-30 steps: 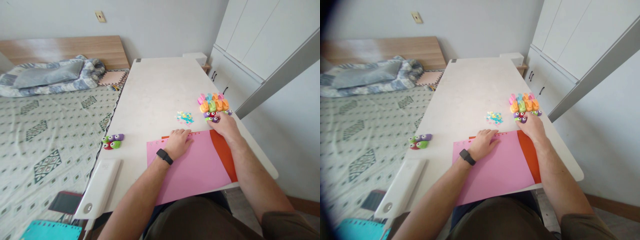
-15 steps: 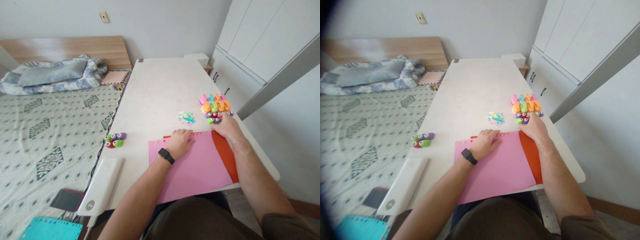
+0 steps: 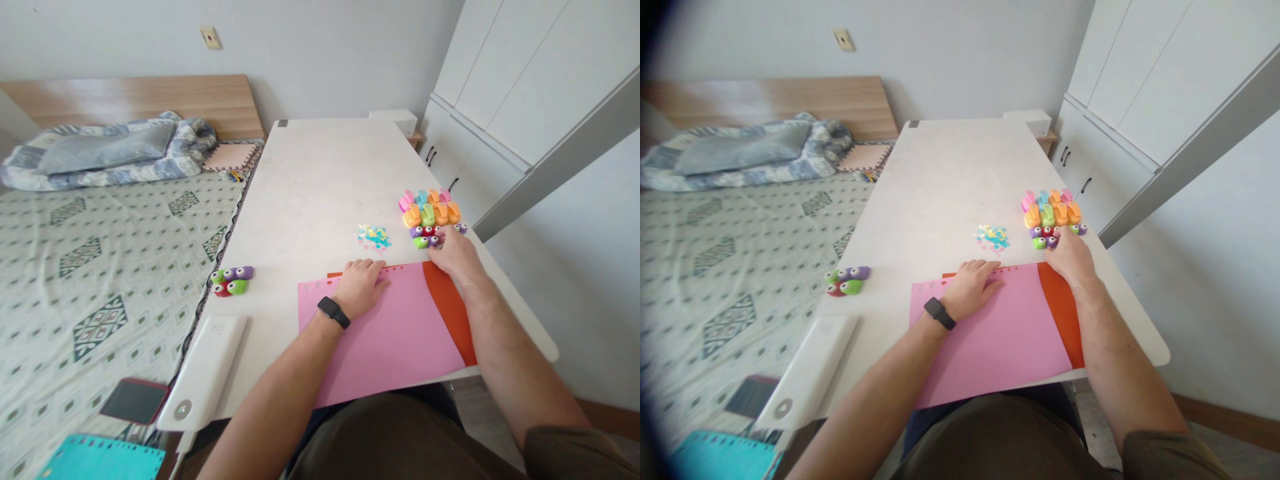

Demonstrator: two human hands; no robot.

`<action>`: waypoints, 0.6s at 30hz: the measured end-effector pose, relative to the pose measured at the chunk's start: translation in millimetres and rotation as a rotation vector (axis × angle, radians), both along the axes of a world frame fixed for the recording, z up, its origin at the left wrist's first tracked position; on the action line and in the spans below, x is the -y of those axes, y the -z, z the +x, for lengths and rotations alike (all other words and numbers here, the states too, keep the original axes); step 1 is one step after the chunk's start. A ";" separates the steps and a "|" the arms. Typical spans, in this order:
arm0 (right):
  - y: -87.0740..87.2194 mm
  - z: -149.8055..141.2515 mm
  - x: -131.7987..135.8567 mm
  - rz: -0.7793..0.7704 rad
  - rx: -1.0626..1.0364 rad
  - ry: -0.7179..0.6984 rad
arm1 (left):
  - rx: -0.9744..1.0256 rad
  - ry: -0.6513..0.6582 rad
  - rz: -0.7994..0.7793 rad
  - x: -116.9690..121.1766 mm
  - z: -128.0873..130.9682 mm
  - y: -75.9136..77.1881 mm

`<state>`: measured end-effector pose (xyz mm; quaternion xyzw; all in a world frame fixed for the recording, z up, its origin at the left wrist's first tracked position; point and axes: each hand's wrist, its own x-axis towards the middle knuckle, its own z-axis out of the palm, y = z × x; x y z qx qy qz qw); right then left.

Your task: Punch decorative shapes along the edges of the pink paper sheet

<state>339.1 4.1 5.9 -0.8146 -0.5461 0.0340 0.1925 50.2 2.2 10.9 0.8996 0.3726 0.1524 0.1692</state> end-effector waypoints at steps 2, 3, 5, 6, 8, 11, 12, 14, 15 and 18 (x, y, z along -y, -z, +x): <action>-1.4 -1.1 1.1 0.010 -0.013 -0.013 | 0.004 0.002 0.007 -0.2 -0.3 0.6; -1.9 -1.8 1.5 0.017 -0.019 -0.019 | 0.006 0.001 0.009 -0.3 -0.4 0.8; -2.1 -3.0 1.9 0.032 -0.029 -0.024 | 0.005 0.001 0.010 -0.5 -0.6 1.3; -1.9 -3.4 1.7 0.039 -0.033 -0.024 | 0.003 0.002 0.009 -0.6 -0.7 1.5; -1.1 -3.6 1.0 0.055 -0.042 -0.023 | 0.001 0.005 0.007 -0.8 -0.8 1.9; -0.6 -3.4 0.5 0.110 -0.063 -0.019 | 0.000 0.004 0.005 -0.7 -0.7 1.9; -0.9 -3.7 0.8 0.144 -0.066 -0.016 | -0.002 0.003 0.003 -0.6 -0.7 1.6; -2.2 -5.8 2.0 0.235 -0.065 -0.006 | -0.009 0.000 -0.002 -0.2 -0.8 0.2; -3.2 -7.8 2.6 0.287 -0.061 -0.002 | -0.014 0.001 -0.005 0.1 -1.0 -0.7; -8.9 -18.7 2.5 0.452 -0.043 0.004 | -0.021 0.010 -0.019 1.0 -1.7 -3.5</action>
